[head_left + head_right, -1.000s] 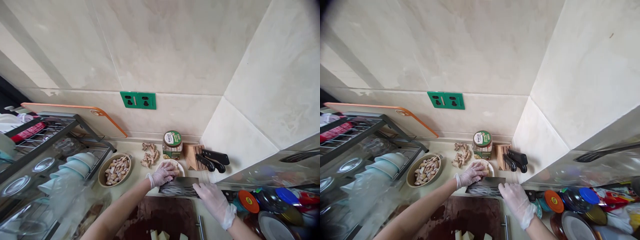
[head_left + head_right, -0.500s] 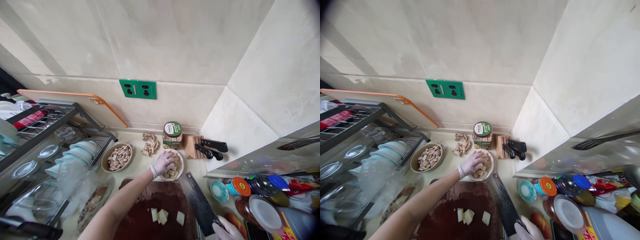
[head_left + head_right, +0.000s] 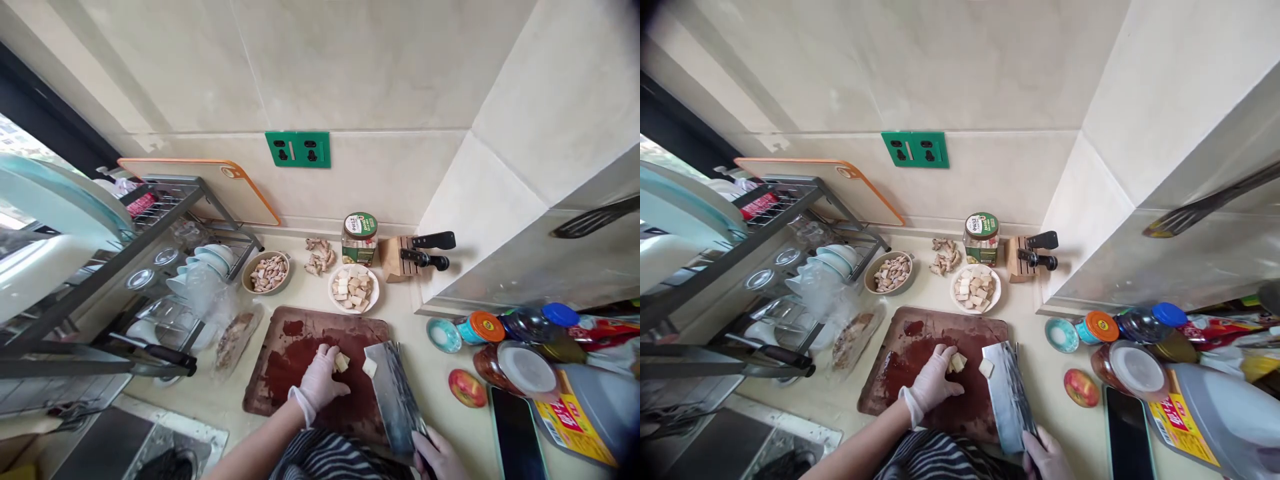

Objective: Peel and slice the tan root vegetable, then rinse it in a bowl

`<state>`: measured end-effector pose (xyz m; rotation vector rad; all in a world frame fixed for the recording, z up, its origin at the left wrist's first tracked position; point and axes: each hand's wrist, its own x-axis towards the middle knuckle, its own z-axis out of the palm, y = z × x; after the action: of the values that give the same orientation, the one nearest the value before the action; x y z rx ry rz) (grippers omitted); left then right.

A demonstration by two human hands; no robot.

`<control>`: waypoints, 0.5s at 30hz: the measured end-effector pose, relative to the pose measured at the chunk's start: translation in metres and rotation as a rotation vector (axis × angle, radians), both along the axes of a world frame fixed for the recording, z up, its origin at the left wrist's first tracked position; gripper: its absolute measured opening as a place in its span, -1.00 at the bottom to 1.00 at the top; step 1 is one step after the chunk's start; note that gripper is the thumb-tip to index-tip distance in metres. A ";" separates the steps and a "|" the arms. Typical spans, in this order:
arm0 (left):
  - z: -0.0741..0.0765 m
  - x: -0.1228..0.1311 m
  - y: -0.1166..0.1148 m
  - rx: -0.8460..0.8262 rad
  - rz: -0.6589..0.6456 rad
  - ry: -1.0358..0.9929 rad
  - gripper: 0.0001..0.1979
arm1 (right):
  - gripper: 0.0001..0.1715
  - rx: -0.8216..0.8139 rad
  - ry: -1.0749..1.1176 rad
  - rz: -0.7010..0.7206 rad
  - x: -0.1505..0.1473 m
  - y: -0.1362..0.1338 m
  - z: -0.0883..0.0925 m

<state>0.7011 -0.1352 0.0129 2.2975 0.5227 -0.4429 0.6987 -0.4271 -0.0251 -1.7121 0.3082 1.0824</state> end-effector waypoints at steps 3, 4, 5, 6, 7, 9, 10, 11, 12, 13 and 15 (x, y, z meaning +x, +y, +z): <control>-0.001 0.001 -0.017 0.031 0.057 -0.018 -0.20 | -0.53 0.058 -0.029 0.132 0.001 0.020 -0.007; -0.001 0.001 -0.020 0.023 0.078 -0.033 -0.19 | -0.53 0.064 -0.048 0.175 0.001 0.026 -0.008; -0.001 0.001 -0.023 0.005 0.097 -0.056 -0.20 | -0.53 0.065 -0.069 0.212 0.002 0.032 -0.010; -0.002 0.000 -0.024 -0.020 0.111 -0.086 -0.21 | -0.54 0.061 -0.088 0.240 0.002 0.037 -0.010; -0.003 -0.001 -0.025 -0.048 0.122 -0.118 -0.23 | -0.55 0.060 -0.104 0.257 0.002 0.041 -0.011; -0.005 -0.004 -0.025 -0.100 0.143 -0.183 -0.26 | -0.56 0.061 -0.125 0.267 0.003 0.050 -0.010; -0.006 -0.005 -0.025 -0.123 0.151 -0.214 -0.27 | -0.57 0.071 -0.127 0.265 0.003 0.053 -0.009; -0.006 -0.006 -0.025 -0.143 0.158 -0.237 -0.28 | -0.58 0.085 -0.124 0.259 0.004 0.056 -0.007; -0.006 -0.005 -0.024 -0.160 0.161 -0.254 -0.29 | -0.58 0.099 -0.121 0.251 0.005 0.059 -0.004; -0.006 -0.003 -0.023 -0.173 0.158 -0.265 -0.30 | -0.59 0.110 -0.117 0.241 0.008 0.062 0.000; -0.001 0.007 -0.020 -0.182 0.127 -0.278 -0.31 | -0.60 0.130 -0.118 0.217 0.015 0.065 0.009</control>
<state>0.7078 -0.1554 0.0116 2.0926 0.4649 -0.1008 0.7136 -0.3619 -0.0158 -1.7117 -0.0235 1.1258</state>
